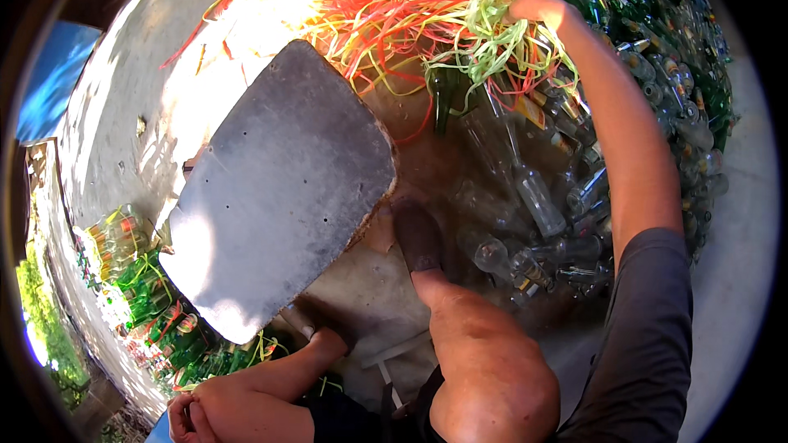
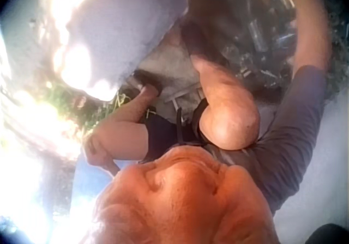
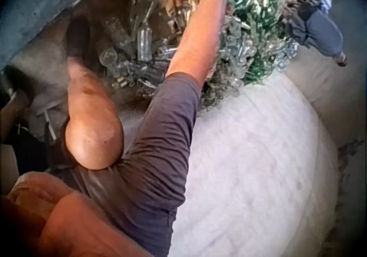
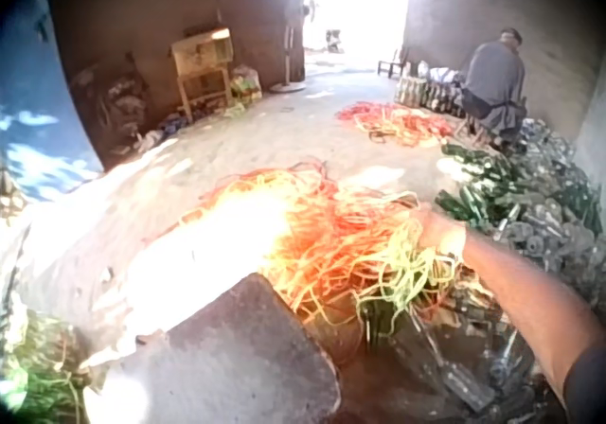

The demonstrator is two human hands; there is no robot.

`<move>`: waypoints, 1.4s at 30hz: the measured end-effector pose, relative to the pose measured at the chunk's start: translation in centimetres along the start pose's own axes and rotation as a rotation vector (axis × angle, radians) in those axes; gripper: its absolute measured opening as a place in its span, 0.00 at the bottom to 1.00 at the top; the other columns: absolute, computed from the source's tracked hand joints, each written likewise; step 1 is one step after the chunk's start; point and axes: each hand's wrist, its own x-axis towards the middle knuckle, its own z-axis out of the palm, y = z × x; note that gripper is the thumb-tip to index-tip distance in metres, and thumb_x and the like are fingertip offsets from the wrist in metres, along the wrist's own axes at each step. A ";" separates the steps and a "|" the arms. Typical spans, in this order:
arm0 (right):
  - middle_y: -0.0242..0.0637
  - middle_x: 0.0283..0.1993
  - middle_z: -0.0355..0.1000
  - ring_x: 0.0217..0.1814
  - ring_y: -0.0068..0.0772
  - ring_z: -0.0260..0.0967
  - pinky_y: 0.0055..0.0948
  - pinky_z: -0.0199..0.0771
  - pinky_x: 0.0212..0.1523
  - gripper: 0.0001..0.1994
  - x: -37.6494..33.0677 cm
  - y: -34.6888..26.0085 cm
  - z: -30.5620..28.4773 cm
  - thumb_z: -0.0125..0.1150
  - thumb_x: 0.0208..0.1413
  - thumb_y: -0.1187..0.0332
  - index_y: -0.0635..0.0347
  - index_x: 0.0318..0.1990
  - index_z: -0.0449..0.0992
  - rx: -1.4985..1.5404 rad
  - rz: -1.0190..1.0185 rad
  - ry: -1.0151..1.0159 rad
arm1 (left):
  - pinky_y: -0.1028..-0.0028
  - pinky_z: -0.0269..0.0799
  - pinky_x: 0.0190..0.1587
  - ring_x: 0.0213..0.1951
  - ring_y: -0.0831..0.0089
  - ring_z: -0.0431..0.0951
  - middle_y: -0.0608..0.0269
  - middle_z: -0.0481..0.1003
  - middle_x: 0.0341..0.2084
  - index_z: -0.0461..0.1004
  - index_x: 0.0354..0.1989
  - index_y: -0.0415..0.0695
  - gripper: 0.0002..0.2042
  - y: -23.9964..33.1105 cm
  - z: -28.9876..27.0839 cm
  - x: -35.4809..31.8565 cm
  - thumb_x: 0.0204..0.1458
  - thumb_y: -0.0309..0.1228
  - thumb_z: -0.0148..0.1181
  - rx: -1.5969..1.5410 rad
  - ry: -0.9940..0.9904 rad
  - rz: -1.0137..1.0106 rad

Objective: The person sits on the ground and sorts glass bottles by picking them up from a pile and placing them onto a flat surface. The person handles clear and green glass bottles, arranging them in rows on the surface.

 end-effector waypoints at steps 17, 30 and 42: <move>0.52 0.46 0.80 0.47 0.44 0.79 0.42 0.78 0.45 0.37 -6.8 5.7 -6.3 0.86 0.33 0.58 0.68 0.51 0.77 -0.241 0.143 -0.010 | 0.62 0.79 0.53 0.45 0.62 0.82 0.53 0.84 0.41 0.83 0.45 0.34 0.08 -0.9 -0.1 -0.4 0.60 0.23 0.65 -0.092 0.009 -0.013; 0.29 0.25 0.74 0.18 0.19 0.72 0.20 0.67 0.14 0.12 -18.1 0.9 -2.4 0.68 0.60 0.61 0.61 0.34 0.78 0.425 0.368 -0.160 | 0.63 0.79 0.52 0.44 0.61 0.83 0.52 0.84 0.40 0.82 0.45 0.32 0.08 -1.1 -0.3 -0.4 0.61 0.23 0.65 -0.147 -0.002 0.090; 0.55 0.50 0.77 0.52 0.65 0.77 0.57 0.78 0.51 0.22 -18.2 -10.2 19.8 0.66 0.61 0.65 0.51 0.62 0.72 -0.021 -0.024 -0.148 | 0.64 0.79 0.52 0.45 0.63 0.83 0.53 0.84 0.41 0.83 0.45 0.32 0.07 -0.9 0.0 -0.6 0.60 0.21 0.65 -0.176 0.003 0.011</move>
